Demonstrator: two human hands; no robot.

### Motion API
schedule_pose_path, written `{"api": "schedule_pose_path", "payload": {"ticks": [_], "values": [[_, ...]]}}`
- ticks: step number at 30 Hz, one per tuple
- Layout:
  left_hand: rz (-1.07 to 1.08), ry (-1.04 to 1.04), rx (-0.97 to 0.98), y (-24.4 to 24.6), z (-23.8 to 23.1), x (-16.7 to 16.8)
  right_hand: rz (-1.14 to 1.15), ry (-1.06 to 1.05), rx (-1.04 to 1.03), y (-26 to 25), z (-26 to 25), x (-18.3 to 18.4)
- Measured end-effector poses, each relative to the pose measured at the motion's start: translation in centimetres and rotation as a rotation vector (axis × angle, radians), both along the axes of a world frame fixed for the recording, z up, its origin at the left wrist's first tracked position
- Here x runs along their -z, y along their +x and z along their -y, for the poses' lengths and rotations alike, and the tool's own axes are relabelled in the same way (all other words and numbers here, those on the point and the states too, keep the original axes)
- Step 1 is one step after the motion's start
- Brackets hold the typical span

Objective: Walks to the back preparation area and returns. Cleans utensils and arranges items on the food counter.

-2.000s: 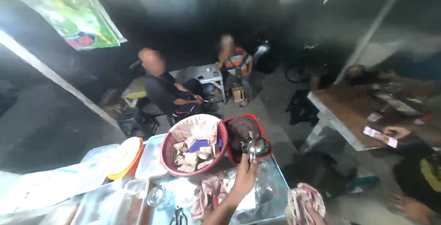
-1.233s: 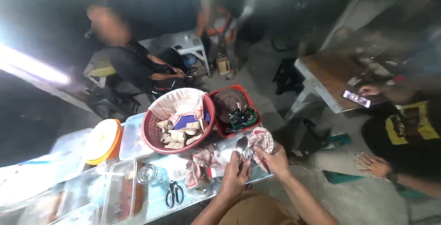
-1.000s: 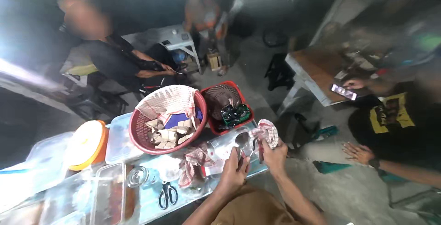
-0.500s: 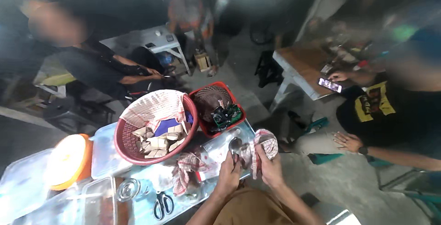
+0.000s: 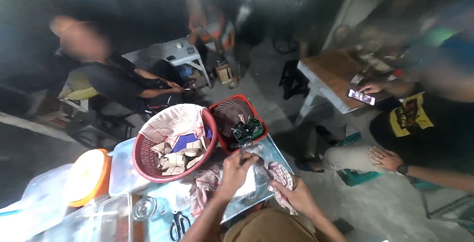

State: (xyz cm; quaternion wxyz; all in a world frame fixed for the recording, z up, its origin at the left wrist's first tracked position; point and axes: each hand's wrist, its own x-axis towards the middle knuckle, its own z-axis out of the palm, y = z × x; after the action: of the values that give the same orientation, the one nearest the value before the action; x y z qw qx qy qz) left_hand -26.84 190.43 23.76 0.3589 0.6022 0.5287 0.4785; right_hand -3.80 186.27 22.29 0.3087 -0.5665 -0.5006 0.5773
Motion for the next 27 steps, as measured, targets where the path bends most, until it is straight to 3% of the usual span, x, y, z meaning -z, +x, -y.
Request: {"api": "schedule_pose_path", "payload": {"ticks": [5, 9, 15, 17, 20, 23, 25, 27], "values": [[-0.251, 0.238, -0.163, -2.2, -7.6, -3.2, 0.29, -0.049, 0.008, 1.6, -0.9, 2.3], [-0.569, 0.341, -0.239, -3.5, -12.2, -3.2, 0.285, -0.084, 0.191, 3.6, 0.4, 3.8], [-0.784, 0.199, -0.173, -3.1, -14.1, 1.6, 0.252, -0.074, 0.308, 4.9, 2.3, 4.6], [-0.811, 0.052, -0.169, -2.7, -14.1, 2.4, 0.249, -0.072, 0.308, 5.1, 2.5, 5.4], [-0.83, -0.19, -0.131, -2.2, -13.9, 2.5, 0.281, -0.059, 0.268, 5.2, 2.5, 5.8], [-0.798, -0.187, -0.132, -2.3, -13.0, 2.8, 0.307, -0.045, 0.253, 4.9, 2.2, 5.5], [-0.638, -0.119, -0.163, -2.1, -11.8, 2.3, 0.26, -0.003, 0.281, 4.6, 1.9, 5.2], [-0.343, -0.108, -0.153, -1.7, -10.0, 1.3, 0.131, 0.059, 0.32, 4.3, 1.6, 5.6]]}}
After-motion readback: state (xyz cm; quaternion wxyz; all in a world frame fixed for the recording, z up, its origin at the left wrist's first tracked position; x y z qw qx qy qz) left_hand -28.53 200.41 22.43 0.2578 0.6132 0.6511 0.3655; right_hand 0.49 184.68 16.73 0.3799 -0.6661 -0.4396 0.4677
